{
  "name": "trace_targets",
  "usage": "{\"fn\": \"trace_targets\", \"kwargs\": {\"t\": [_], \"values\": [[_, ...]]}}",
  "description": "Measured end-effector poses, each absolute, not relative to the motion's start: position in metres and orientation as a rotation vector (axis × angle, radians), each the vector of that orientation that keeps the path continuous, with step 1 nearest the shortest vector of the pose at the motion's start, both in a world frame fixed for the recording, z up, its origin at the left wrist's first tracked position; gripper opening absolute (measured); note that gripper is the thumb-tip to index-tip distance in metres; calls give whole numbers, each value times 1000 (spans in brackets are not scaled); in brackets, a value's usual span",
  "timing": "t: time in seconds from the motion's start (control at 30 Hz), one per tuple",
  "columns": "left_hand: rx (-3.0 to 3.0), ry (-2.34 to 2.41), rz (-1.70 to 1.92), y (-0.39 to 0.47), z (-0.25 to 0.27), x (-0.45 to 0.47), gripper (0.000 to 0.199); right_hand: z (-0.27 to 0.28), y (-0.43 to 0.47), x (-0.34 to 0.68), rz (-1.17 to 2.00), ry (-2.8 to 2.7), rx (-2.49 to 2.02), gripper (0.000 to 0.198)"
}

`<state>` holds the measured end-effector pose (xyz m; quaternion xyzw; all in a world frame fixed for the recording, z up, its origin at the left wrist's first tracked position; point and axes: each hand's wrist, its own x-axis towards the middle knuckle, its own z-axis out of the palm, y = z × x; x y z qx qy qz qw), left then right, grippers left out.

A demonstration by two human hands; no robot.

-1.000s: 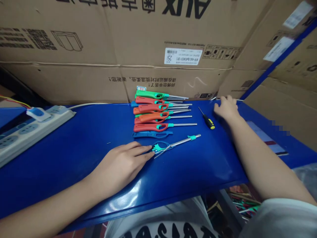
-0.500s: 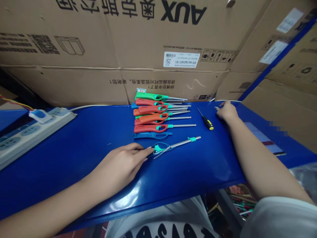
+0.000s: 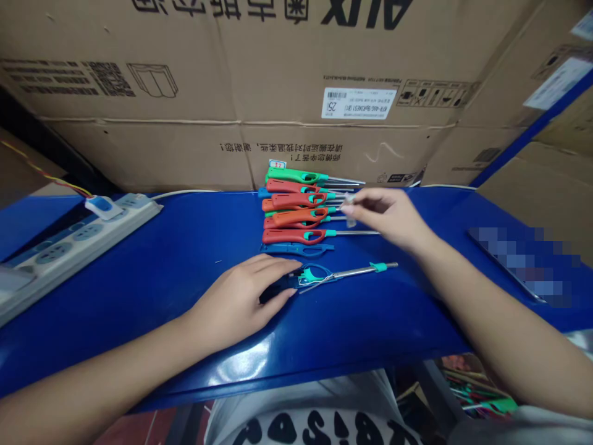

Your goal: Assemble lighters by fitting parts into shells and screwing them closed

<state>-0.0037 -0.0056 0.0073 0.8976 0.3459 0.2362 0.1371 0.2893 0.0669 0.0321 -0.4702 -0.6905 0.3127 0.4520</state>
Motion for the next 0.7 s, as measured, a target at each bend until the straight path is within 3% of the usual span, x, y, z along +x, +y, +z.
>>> {"fn": "trace_targets", "kwargs": {"t": [0.07,0.17,0.3,0.53,0.7], "values": [[2457,1038,787,-6,6,-1,44,24,51,263,1075,-1757,-1023,36],[2176,1024,907,-7,3,3,54,15,30,237,1218,-1839,-941,33],[1922,965,912,-10,4,6,43,8,16,226,1276,-1965,-853,27],[1807,1116,959,-8,7,6,33,4,20,227,1077,-1886,-957,27],[1638,1142,985,-1,11,5,34,17,16,241,798,-2354,-735,23]]}}
